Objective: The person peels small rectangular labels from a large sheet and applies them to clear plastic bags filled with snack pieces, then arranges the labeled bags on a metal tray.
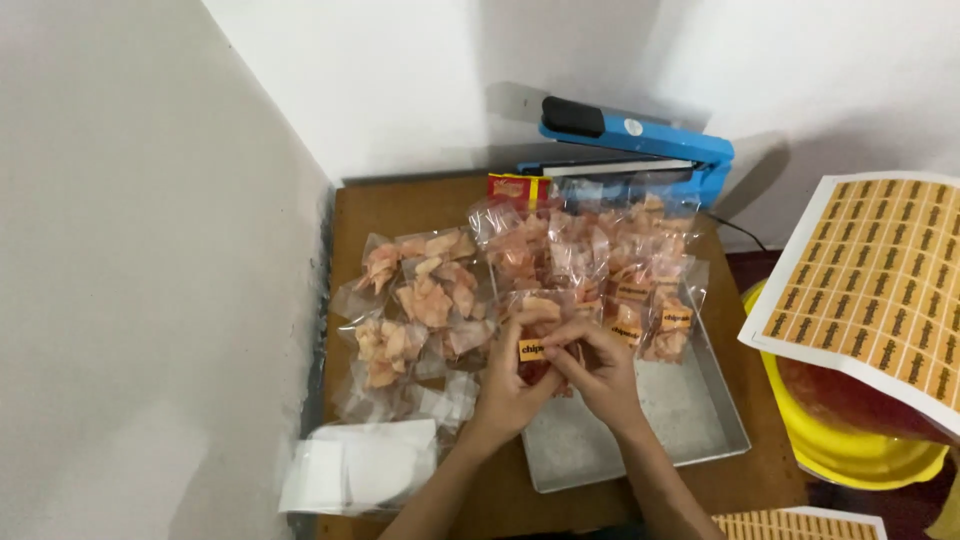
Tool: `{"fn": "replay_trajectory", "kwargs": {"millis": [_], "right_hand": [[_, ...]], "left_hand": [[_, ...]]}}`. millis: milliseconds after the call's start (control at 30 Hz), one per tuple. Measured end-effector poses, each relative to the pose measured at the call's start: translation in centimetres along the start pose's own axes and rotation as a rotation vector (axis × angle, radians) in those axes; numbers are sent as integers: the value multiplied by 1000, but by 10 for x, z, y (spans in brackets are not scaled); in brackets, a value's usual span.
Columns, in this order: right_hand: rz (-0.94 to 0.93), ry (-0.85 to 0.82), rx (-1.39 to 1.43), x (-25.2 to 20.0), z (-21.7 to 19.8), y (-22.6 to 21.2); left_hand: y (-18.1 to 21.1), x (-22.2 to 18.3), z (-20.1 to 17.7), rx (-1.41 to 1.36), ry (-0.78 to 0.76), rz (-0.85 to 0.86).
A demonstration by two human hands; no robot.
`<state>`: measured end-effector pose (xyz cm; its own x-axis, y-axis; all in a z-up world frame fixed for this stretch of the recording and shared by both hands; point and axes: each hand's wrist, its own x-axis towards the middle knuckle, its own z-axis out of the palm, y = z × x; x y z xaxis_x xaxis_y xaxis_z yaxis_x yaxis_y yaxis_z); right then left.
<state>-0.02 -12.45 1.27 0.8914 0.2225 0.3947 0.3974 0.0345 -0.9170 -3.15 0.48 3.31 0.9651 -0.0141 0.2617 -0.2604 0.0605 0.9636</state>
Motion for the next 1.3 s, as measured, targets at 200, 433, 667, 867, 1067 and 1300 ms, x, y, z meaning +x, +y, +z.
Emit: {"fn": "replay_trajectory", "kwargs": {"millis": [200, 433, 667, 867, 1067, 1300], "right_hand": [[-9, 10, -49, 3, -5, 2], [12, -1, -64, 4, -6, 2], [39, -67, -149, 3, -8, 5], [123, -77, -156, 5, -11, 9], [260, -69, -59, 3, -17, 16], [359, -38, -7, 4, -19, 20]], "left_hand": [[-11, 9, 2, 43, 1, 23], [-6, 7, 1, 80, 0, 28], [-5, 9, 3, 7, 4, -19], [-15, 11, 1, 159, 24, -66], [-12, 17, -1, 187, -9, -26], [-21, 19, -3, 216, -1, 30]]}}
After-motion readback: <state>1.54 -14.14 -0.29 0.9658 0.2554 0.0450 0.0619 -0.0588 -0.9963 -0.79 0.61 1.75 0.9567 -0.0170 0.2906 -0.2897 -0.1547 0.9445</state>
